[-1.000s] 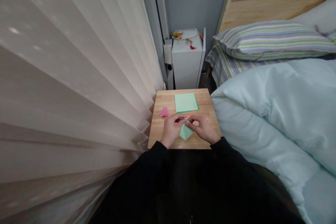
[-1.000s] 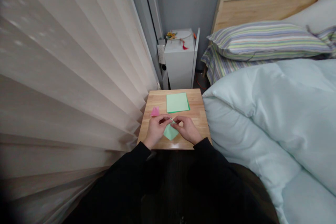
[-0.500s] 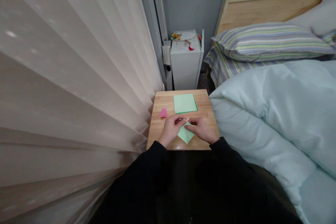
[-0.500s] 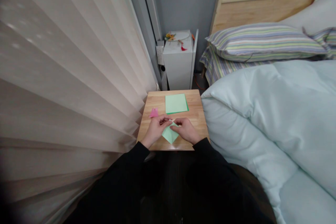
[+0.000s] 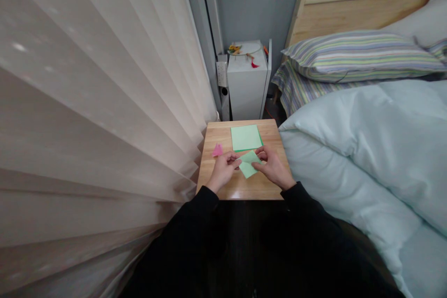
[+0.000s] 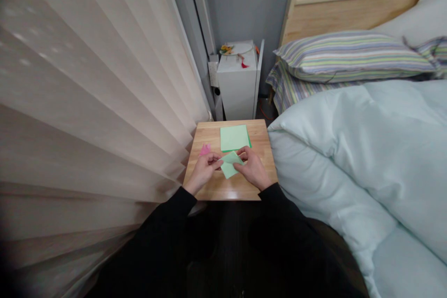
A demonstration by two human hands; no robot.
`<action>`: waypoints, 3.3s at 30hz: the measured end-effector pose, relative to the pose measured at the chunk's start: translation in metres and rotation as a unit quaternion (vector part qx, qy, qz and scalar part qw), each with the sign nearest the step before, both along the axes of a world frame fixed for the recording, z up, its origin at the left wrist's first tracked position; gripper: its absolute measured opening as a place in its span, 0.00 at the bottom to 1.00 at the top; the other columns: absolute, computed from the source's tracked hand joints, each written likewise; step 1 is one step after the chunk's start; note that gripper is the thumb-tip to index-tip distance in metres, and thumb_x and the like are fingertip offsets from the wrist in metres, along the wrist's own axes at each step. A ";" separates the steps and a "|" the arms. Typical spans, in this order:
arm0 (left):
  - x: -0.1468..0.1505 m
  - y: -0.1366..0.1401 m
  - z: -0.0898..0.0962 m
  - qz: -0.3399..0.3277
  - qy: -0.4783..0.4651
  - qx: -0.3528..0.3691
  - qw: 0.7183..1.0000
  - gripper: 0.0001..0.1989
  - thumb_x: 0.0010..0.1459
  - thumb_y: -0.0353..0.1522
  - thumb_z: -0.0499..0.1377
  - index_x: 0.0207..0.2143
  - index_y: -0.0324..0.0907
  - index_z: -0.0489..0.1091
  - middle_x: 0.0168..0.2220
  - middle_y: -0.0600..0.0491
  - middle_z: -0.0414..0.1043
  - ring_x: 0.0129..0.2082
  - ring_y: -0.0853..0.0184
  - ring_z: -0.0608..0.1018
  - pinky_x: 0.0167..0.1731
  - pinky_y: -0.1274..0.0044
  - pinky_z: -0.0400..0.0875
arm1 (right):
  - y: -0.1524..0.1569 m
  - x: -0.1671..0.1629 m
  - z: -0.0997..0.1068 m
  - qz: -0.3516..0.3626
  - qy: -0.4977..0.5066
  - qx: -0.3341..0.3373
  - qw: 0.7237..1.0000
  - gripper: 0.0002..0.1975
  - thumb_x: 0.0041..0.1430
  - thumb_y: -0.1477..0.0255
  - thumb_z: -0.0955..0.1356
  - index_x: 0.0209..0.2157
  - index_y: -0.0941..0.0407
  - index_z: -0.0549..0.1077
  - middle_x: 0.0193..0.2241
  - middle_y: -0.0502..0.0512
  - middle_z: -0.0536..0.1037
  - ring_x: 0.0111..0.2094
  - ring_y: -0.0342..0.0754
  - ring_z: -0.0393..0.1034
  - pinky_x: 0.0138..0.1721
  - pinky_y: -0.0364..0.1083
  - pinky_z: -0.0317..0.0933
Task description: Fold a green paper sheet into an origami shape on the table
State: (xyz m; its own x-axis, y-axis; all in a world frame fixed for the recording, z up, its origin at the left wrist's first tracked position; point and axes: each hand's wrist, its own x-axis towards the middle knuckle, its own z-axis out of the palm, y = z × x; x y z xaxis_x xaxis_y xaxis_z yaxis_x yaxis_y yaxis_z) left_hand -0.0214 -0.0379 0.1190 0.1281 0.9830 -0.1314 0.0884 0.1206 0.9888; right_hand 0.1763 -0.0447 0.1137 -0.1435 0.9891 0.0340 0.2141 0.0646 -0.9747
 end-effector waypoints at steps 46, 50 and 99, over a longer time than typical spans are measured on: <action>0.049 -0.052 -0.041 -0.192 0.585 0.156 0.772 0.18 0.64 0.24 0.50 0.54 0.34 0.69 0.58 0.38 0.68 0.55 0.53 0.71 0.52 0.65 0.69 | 0.005 -0.007 -0.065 -0.006 -0.417 -0.117 0.901 0.10 0.61 0.74 0.67 0.43 0.59 0.76 0.40 0.62 0.83 0.45 0.53 0.76 0.43 0.44 0.62; 0.046 -0.048 -0.045 -0.194 0.575 0.170 0.776 0.16 0.65 0.26 0.51 0.53 0.35 0.70 0.56 0.39 0.70 0.54 0.53 0.71 0.51 0.65 0.69 | 0.003 -0.009 -0.066 -0.011 -0.420 -0.114 0.900 0.10 0.63 0.71 0.67 0.44 0.59 0.76 0.40 0.62 0.82 0.45 0.54 0.76 0.42 0.45 0.62; 0.055 -0.051 -0.076 -0.214 0.578 0.245 0.749 0.27 0.65 0.25 0.51 0.66 0.34 0.59 0.68 0.37 0.60 0.67 0.55 0.64 0.62 0.64 0.61 | -0.017 -0.017 -0.049 0.057 -0.510 -0.104 0.852 0.13 0.72 0.74 0.59 0.46 0.60 0.74 0.45 0.65 0.78 0.45 0.53 0.78 0.40 0.44 0.63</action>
State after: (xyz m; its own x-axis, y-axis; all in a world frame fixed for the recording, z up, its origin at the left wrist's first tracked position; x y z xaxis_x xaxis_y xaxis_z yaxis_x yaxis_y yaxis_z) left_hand 0.0339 -0.0887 0.0427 0.5232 0.8515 -0.0346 0.8463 -0.5143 0.1389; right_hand 0.1589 -0.0618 0.0643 -0.0892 0.9363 -0.3396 0.9605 -0.0093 -0.2780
